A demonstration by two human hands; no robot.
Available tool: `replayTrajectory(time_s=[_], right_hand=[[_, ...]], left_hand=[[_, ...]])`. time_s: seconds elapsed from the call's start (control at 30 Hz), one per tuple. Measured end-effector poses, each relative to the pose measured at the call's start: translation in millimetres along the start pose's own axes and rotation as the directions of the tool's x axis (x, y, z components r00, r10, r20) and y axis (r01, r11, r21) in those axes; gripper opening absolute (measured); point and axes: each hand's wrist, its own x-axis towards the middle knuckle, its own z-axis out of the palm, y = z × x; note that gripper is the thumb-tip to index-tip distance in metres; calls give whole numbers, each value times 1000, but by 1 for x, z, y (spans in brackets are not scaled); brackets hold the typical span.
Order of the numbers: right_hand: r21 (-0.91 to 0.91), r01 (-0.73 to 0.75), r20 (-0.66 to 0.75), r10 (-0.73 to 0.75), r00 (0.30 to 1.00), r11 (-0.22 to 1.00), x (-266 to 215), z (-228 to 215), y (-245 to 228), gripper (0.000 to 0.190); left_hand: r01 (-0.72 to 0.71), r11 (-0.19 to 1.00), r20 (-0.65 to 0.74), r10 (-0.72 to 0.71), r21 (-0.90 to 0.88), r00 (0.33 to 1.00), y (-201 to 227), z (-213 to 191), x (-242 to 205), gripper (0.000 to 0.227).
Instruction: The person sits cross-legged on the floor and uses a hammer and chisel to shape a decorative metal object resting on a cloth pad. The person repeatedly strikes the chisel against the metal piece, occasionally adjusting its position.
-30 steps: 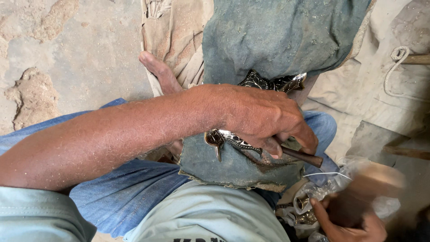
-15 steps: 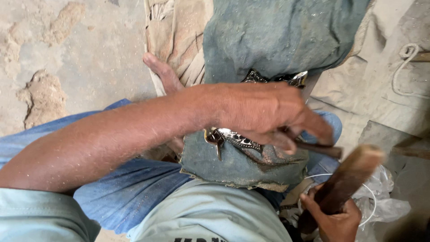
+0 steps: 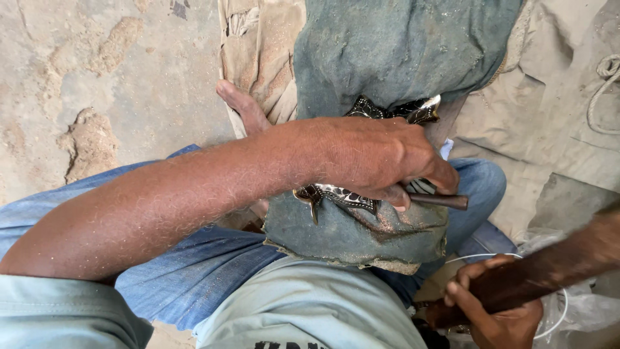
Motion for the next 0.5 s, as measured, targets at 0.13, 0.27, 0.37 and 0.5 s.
replayTrajectory(time_s=[0.13,0.27,0.37,0.5], right_hand=[[-386,-161,-139,115,984,908,-3,-3,-2,48],[-433,-163,-160,102,982,886,-11,-14,2,43],[-515,-73,-92,30,995,854,-7,-26,1,33],[-670,-251,-93,257,962,699,0,-33,5,43]], left_hand=[[175,984,177,-178,34,968,3,-2,3,61],[133,991,64,-132,-24,989,6,-1,0,61],[120,992,67,-117,-40,991,3,0,-1,60],[96,995,91,-92,-41,992,-3,0,-2,60]])
